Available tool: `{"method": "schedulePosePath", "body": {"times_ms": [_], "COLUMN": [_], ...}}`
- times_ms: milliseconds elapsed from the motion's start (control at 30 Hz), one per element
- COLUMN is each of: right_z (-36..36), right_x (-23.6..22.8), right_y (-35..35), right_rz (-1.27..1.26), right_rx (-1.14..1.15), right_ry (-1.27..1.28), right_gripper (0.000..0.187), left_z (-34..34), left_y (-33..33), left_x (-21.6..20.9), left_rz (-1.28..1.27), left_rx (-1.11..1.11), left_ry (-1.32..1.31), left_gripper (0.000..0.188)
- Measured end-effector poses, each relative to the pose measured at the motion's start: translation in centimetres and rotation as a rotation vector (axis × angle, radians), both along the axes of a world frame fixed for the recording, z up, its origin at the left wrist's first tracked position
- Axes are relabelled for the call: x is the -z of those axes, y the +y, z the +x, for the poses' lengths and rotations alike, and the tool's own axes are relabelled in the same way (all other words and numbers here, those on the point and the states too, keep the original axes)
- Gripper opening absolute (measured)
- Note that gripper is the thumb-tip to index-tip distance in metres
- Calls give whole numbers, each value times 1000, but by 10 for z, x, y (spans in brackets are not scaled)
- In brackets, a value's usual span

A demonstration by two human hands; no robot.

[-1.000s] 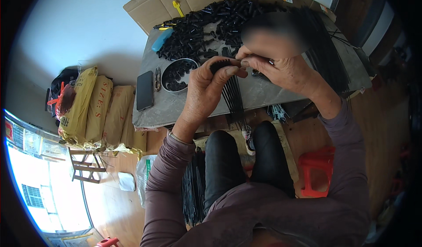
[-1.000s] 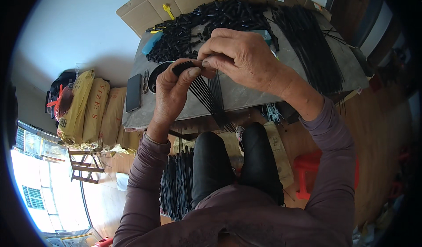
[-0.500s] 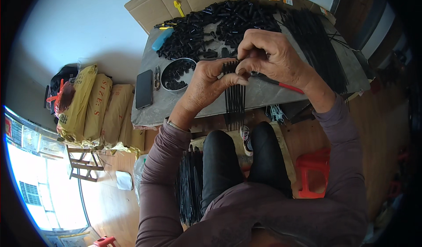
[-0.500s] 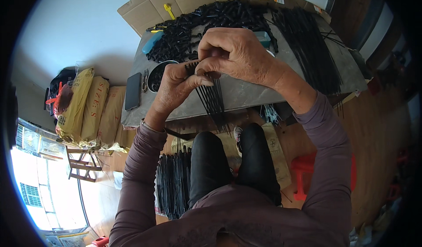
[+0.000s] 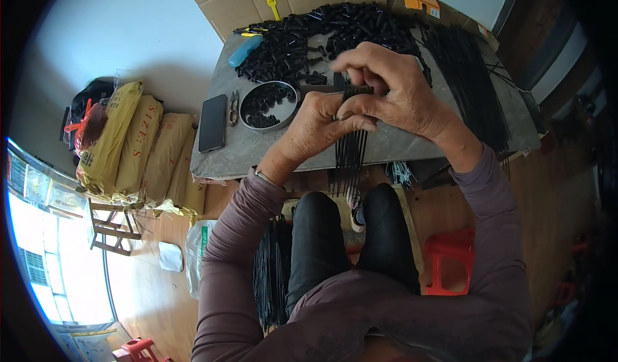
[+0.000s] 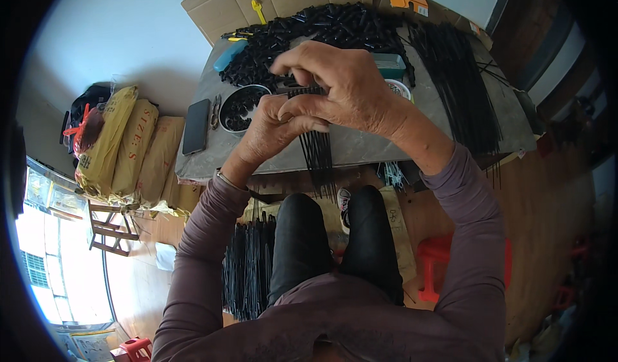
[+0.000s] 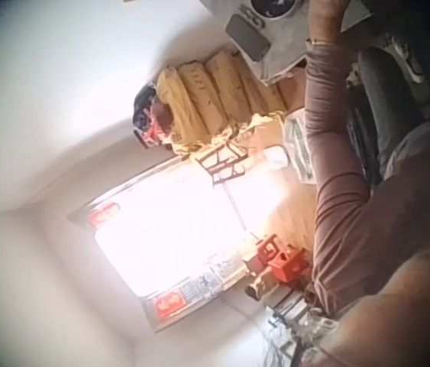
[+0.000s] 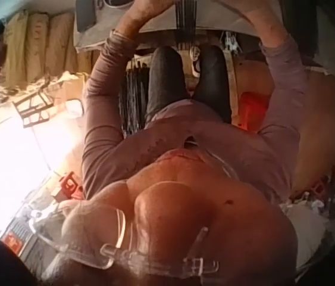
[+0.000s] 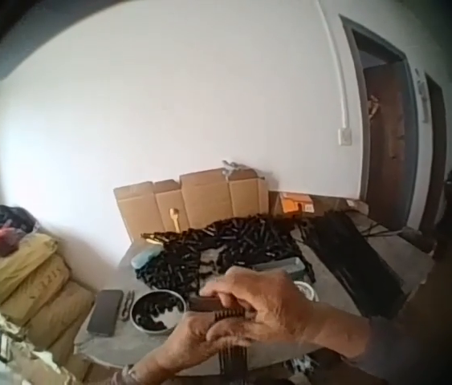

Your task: Assembling black rods with plastic spacers and using pliers to secure or cut them.

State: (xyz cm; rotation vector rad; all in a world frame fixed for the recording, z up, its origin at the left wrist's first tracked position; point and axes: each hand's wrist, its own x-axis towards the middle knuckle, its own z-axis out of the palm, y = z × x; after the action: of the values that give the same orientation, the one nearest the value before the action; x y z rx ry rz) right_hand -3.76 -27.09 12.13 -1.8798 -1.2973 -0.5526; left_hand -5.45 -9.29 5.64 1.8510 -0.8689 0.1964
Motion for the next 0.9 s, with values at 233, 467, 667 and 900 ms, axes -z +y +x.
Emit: {"method": "schedulePosePath", "body": {"times_ms": [233,467,667,900], "right_z": [6,37,138,129], "right_x": [5,-12,76,144], "right_y": [15,-4,-35,22], "right_rz": [-7,60,96,-290], "right_rx": [20,-334,561,339], "right_ry": [-173,504,771,-226], "right_gripper": [11,40,21,17], "left_z": [-2,11,12,11], "left_y": [-1,9,2,-1], "left_x": [77,112,114,112], "left_rz": [325,463,556,525], "left_rx": [-138,-92,-181,-264], "left_ry": [-302,-283,-436,-377], "left_gripper": [62,74,99,108]}}
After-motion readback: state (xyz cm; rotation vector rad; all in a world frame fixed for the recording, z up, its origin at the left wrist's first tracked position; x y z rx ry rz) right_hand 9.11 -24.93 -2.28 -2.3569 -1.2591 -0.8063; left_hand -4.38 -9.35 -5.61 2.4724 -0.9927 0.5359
